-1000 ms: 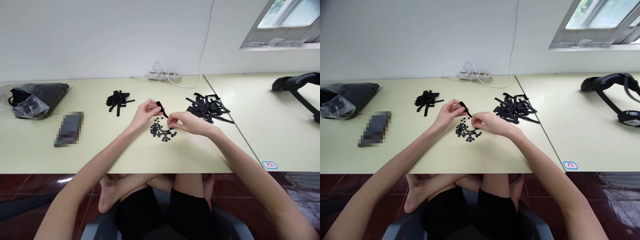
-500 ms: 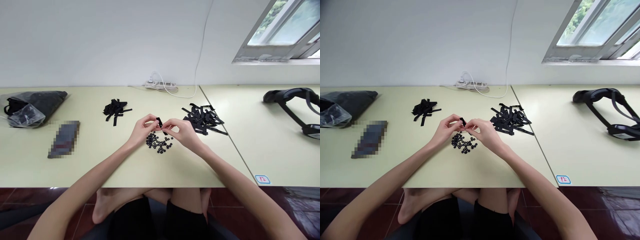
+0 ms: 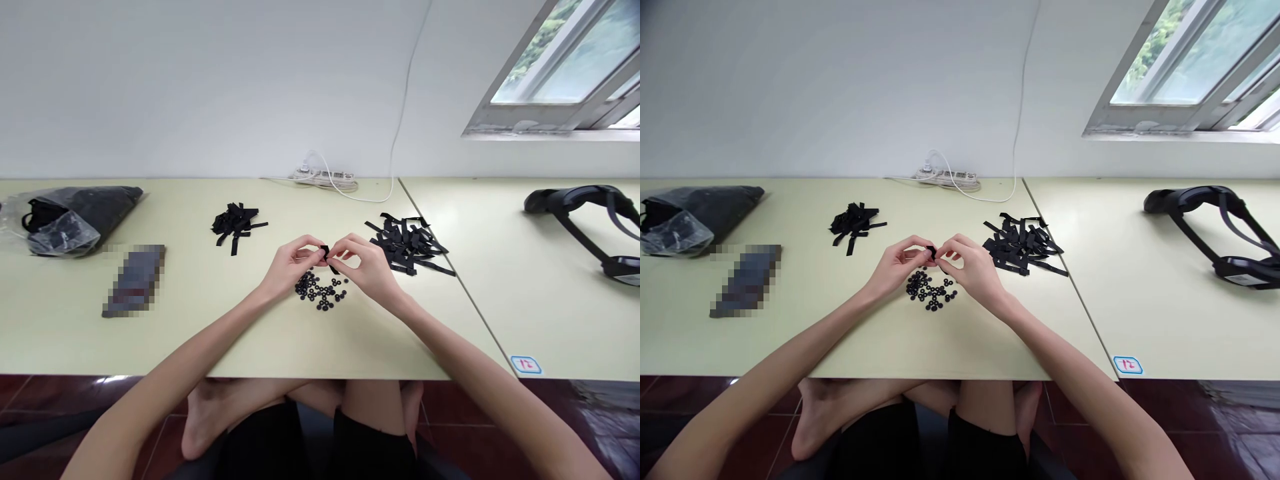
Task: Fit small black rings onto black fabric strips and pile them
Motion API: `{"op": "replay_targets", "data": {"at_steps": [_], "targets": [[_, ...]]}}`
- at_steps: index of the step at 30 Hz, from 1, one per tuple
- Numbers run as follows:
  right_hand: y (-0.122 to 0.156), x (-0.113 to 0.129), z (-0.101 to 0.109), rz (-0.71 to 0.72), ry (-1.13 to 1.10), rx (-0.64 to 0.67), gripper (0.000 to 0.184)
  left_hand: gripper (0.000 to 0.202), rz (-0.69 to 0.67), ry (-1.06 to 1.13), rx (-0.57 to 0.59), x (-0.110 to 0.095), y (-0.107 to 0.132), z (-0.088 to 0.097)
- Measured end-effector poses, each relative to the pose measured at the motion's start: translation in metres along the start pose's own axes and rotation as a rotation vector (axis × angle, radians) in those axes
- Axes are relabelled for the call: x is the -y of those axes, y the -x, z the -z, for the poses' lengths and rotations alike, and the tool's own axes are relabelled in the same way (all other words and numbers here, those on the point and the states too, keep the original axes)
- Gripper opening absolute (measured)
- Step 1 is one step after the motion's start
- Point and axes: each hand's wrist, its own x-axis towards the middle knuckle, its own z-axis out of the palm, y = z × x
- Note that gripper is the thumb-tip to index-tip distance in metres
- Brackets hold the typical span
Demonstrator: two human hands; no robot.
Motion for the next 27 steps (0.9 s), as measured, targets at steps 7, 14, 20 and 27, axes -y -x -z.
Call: {"op": "replay_targets", "data": {"at_steps": [7,14,20,27], "targets": [[-0.0016,0.005,-0.002,-0.074,-0.109,-0.017,0.005,0.034,-0.096,0.009,-0.001,0.0012,-0.0016,-0.0017],[-0.0075,0.0045,-0.0002,-0.243,-0.432,-0.046,0.019,0.038,-0.076,0.064,-0.012,0.0017,-0.0037,0.0],[-0.0094,-0.0015,0.0009,-0.353,-0.575,-0.026,0.032,0.043,-0.027,0.076,-0.008,0.0019,-0.0032,-0.0014],[-0.009,0.0013,0.0019,-0.417,-0.611,0.032,0.037,0.04,-0.043,0.066,0.006,0.0037,-0.0026,-0.0013]]}}
